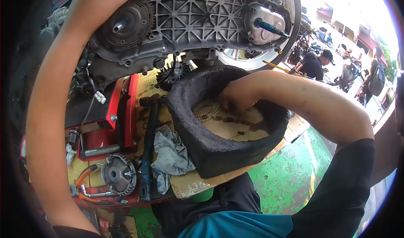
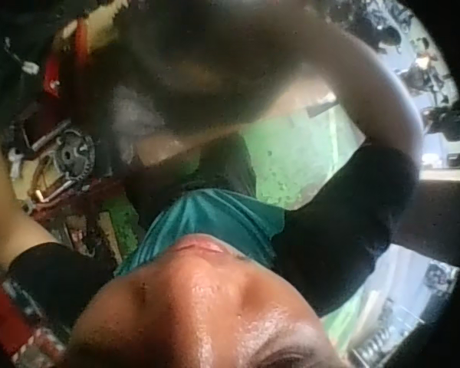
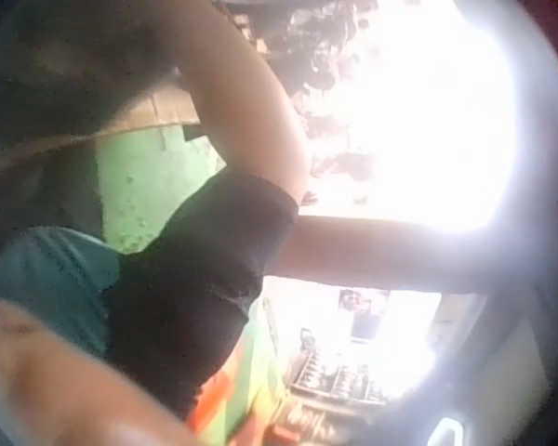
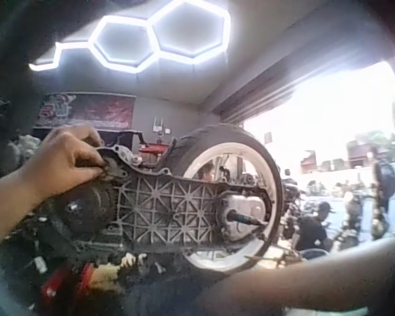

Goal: The person works on a disassembled motorcycle engine placed on a workbench. They handle a clutch assembly, inspecting it closely, then use a T-handle wrench to tighten bolts on the engine casing. The person also manipulates internal gears and components within the open engine block.

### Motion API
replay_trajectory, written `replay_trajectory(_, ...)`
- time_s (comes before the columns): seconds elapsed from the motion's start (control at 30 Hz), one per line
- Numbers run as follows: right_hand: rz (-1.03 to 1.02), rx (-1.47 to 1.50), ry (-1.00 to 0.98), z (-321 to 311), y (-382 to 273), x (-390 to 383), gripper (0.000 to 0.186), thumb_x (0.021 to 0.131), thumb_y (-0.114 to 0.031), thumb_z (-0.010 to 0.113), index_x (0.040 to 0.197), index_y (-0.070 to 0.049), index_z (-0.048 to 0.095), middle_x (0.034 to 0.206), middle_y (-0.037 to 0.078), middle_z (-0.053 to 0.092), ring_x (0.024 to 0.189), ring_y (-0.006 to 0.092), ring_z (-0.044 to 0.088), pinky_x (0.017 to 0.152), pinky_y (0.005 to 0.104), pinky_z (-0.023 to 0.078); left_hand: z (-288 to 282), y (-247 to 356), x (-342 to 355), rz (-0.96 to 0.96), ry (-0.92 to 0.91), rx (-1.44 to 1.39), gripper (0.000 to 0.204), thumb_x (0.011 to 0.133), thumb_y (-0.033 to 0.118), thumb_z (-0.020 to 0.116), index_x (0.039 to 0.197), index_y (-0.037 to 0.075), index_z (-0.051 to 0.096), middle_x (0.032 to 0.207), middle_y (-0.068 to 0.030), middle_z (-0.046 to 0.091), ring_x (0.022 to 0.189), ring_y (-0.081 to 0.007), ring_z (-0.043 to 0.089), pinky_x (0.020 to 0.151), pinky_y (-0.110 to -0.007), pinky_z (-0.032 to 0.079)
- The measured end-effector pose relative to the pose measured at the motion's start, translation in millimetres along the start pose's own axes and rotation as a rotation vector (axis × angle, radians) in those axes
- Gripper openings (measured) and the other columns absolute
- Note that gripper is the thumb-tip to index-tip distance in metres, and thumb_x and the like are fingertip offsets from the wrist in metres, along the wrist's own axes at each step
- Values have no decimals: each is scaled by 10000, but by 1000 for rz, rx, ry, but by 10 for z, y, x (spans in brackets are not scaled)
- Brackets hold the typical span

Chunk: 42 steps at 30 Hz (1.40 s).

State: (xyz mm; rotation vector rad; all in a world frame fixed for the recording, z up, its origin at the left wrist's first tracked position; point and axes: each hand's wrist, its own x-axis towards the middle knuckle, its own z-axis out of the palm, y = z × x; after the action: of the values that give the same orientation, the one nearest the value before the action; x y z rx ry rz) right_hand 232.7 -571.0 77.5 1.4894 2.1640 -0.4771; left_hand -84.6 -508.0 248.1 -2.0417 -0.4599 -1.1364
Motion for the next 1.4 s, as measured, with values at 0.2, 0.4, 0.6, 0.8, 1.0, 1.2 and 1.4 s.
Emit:
replay_trajectory(0.2,-60,123,-254,136,-219,-58,326,862,-265,814,1128,-83,761,964,115,774,852,234,757,750,416,589,-34,243,-16,1,91,51,207,701,70,857,900,18,829,1012,-148,722,971,-304,724,832,-403,553)
replay_trajectory(0.4,-204,-105,-230,117,-280,-23,229,854,-256,818,982,-69,782,804,86,755,807,232,748,740,419,571,0,29,-20,-24,-47,96,192,766,69,837,947,6,813,1102,-131,719,1057,-274,717,903,-367,535)
replay_trajectory(0.6,-173,-126,-200,71,-262,-49,301,852,-214,770,1129,-94,762,960,105,777,898,267,750,803,442,568,88,-317,6,7,-107,-67,144,887,6,780,1010,-57,740,1247,-111,684,1136,-232,703,991,-320,494)
replay_trajectory(0.8,-219,123,159,-94,-154,-332,296,900,-230,738,1146,-67,744,1032,122,767,960,270,734,866,422,558,100,-256,5,39,-39,-113,198,847,60,809,992,-54,735,1180,-103,681,1024,-298,708,908,-344,513)
replay_trajectory(1.0,-242,331,418,-318,-203,-782,262,959,-204,721,1159,-36,747,1014,106,769,946,217,723,886,377,558,44,-137,20,93,55,-58,200,785,106,835,940,-11,785,1091,-108,706,993,-342,710,853,-420,526)
replay_trajectory(1.2,-408,365,817,-569,-523,-997,254,952,-152,746,1166,-15,748,1004,105,781,930,189,732,874,358,565,24,-150,5,100,24,-34,147,801,158,834,918,70,818,1145,-65,710,1040,-328,675,949,-428,510)
replay_trajectory(1.4,-373,355,1372,-888,-888,-878,196,982,-76,754,1163,-13,713,1053,88,780,969,128,740,868,297,604,30,-107,-8,98,84,-8,122,822,186,820,905,97,837,1039,-43,703,1001,-279,689,958,-433,492)
